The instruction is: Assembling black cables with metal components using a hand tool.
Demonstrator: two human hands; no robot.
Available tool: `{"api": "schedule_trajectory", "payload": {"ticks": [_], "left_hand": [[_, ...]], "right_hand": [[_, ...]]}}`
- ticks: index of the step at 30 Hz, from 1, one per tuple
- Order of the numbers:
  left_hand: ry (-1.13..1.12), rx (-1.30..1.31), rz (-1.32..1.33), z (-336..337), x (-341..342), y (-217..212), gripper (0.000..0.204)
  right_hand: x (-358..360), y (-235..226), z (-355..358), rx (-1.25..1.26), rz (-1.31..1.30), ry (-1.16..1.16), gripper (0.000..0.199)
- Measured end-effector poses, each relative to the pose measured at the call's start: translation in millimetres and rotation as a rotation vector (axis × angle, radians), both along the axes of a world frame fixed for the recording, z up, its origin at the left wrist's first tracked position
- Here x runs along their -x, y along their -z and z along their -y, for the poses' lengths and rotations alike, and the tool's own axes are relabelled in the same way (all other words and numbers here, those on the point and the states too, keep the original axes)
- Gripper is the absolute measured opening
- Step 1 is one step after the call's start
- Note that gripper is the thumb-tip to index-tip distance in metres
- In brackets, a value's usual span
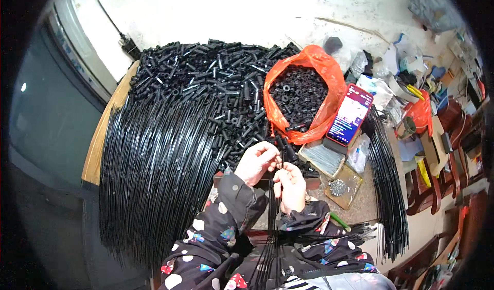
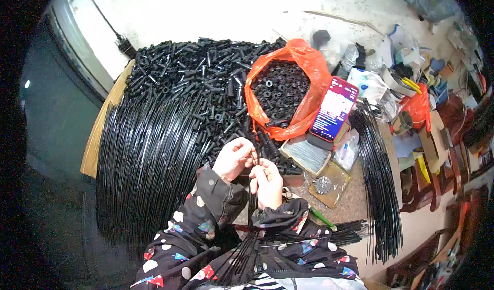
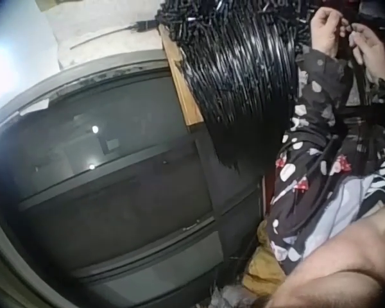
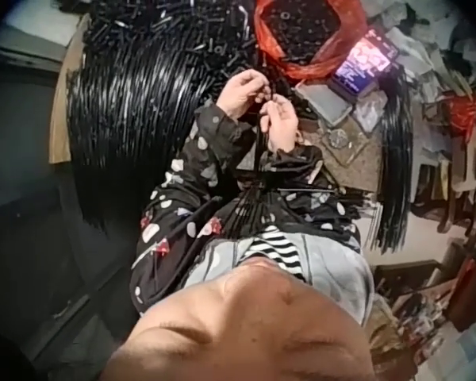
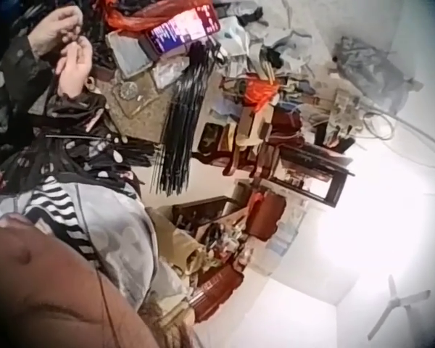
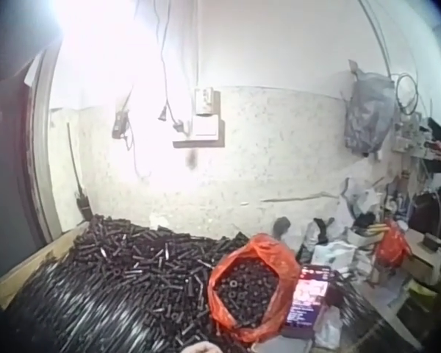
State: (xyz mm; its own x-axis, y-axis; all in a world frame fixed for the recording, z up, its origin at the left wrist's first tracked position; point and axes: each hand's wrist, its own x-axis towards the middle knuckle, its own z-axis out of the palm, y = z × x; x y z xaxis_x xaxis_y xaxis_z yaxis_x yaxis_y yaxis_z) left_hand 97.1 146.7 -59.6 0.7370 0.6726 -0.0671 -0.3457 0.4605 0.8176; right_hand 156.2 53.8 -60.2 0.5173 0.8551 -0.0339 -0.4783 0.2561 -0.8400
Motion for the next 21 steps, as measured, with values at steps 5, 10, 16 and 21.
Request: {"api": "schedule_trajectory", "payload": {"ticks": [5, 10, 16, 21], "left_hand": [[0.022, 0.000, -0.036, -4, -6, 0, 0.012], [0.065, 0.035, -0.041, -8, -6, -3, 0.012], [0.132, 0.077, -0.063, -12, -8, -3, 0.012], [0.164, 0.095, -0.068, -12, -8, -7, 0.014]], "right_hand": [[-3, 9, -2, 0.008, -0.017, -0.004, 0.015], [-1, 8, -2, -0.005, -0.043, -0.005, 0.016], [-1, 10, -2, 0.003, -0.094, 0.009, 0.018], [-1, 9, -1, -0.030, -0.054, -0.013, 0.015]]}}
